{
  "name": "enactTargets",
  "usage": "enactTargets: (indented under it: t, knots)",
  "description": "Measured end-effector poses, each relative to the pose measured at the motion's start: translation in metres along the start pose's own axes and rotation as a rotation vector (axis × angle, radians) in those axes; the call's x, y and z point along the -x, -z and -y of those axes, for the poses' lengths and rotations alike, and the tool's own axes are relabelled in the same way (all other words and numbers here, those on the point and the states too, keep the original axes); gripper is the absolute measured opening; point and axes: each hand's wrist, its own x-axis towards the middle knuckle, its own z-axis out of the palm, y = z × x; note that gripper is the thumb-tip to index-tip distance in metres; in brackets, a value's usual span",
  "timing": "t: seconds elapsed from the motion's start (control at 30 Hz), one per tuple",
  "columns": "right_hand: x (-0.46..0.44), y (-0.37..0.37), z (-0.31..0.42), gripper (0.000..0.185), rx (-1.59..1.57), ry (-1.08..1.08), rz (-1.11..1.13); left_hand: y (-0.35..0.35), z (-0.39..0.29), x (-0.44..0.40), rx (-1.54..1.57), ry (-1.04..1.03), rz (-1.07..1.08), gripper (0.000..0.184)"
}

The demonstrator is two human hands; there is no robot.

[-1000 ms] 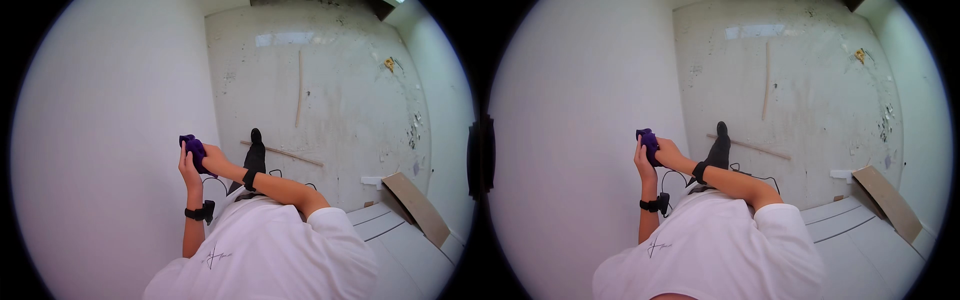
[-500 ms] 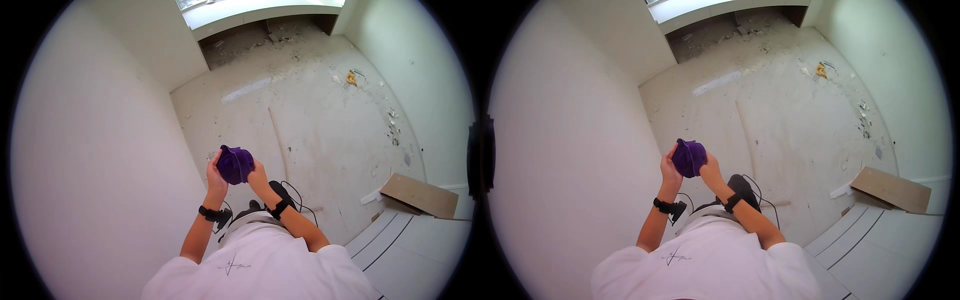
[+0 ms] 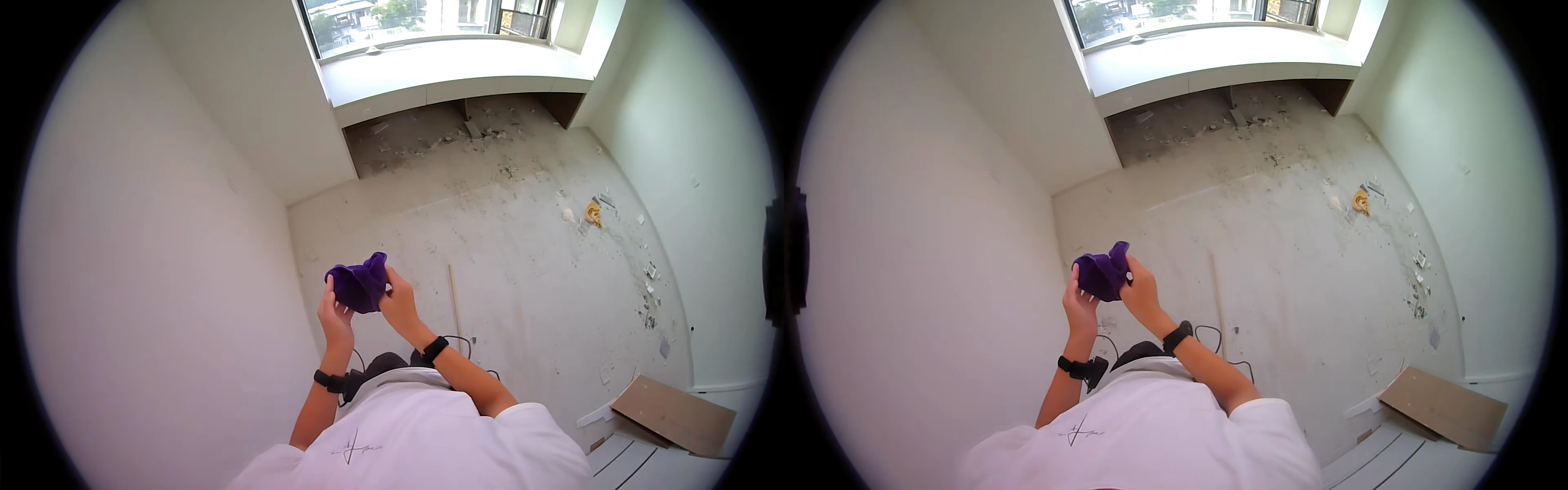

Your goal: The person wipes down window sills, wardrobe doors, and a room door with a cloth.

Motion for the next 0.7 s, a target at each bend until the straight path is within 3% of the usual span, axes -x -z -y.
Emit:
enactTargets:
  t: [0.17,0.37,0.57,0.7]
  knots:
    - [-0.048,-0.015,-0.05,0.031,0.024,-0.065,0.117,-0.011,-0.013,-0.052,-0.193,-0.152,-0.074,0.057]
    - [-0.126,-0.026,-0.09,0.037,0.035,-0.112,0.233,-0.038,-0.006,-0.15,-0.164,-0.088,-0.173,0.054]
    - [-0.278,-0.027,-0.089,0.039,0.01,-0.207,0.336,-0.101,-0.002,-0.305,-0.015,-0.199,-0.004,0.056]
    - [-0.367,-0.029,-0.1,0.04,0.033,-0.184,0.308,-0.15,-0.029,-0.381,0.145,-0.069,0.085,0.057]
